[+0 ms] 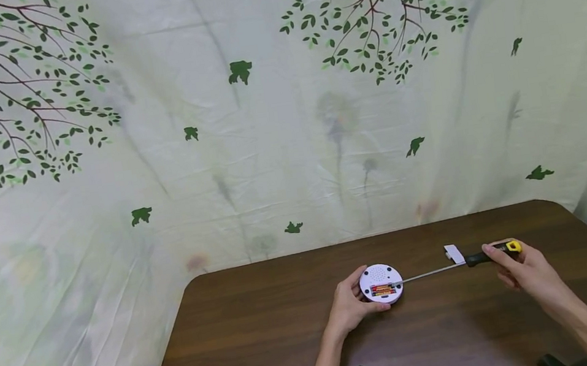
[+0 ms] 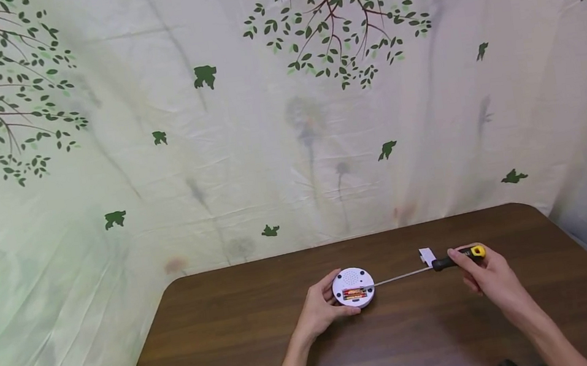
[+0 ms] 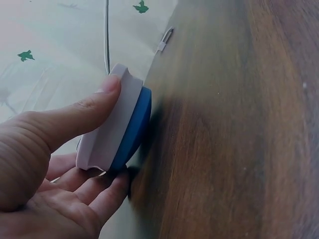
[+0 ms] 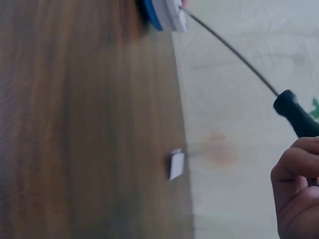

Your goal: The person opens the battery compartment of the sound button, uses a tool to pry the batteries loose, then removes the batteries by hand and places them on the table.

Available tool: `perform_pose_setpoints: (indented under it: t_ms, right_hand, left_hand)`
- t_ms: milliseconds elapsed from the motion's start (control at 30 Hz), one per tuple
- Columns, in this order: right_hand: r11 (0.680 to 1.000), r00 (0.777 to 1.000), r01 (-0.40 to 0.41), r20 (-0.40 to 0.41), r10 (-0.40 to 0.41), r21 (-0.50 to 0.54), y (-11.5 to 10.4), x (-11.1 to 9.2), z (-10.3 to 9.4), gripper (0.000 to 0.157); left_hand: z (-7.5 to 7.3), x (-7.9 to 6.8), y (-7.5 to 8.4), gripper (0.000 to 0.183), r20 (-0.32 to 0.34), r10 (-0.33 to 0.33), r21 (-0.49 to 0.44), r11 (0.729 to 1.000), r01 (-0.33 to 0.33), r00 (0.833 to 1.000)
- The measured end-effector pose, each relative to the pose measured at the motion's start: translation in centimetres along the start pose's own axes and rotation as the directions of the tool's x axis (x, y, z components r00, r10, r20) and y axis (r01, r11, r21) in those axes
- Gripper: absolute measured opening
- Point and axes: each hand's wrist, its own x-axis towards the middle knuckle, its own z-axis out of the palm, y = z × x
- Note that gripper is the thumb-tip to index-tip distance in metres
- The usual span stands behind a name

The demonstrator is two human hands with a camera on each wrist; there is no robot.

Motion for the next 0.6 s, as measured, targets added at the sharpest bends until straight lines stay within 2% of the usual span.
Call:
perform_pose_setpoints:
  t_ms: [200, 367, 600]
  right_hand:
    - [0.980, 1.000, 0.022, -0.016, -0.025, -0.200, -3.1, -0.2, 0.8, 0.044]
    - [0.919, 0.992, 0.086, -0.049, -0.114, -0.385, -5.9, -0.7, 1.8, 0.048]
    - [0.871, 0.984, 0.146, -0.022, -0.176, -0.469, -8.7, -0.8, 3.4, 0.045]
  left_hand:
    - [0.2, -0.1, 0.1, 0.091, -0.020, 0.026, -0.024, 0.999, -0.027, 0.999]
    - [0.5, -0.1, 0.2, 0.091, -0.032, 0.038, -0.014, 0.999, -0.039, 0.999]
    - [0.5, -0.2, 0.4, 0.091, -0.050, 0.031, 0.008, 1.000, -0.030, 0.998]
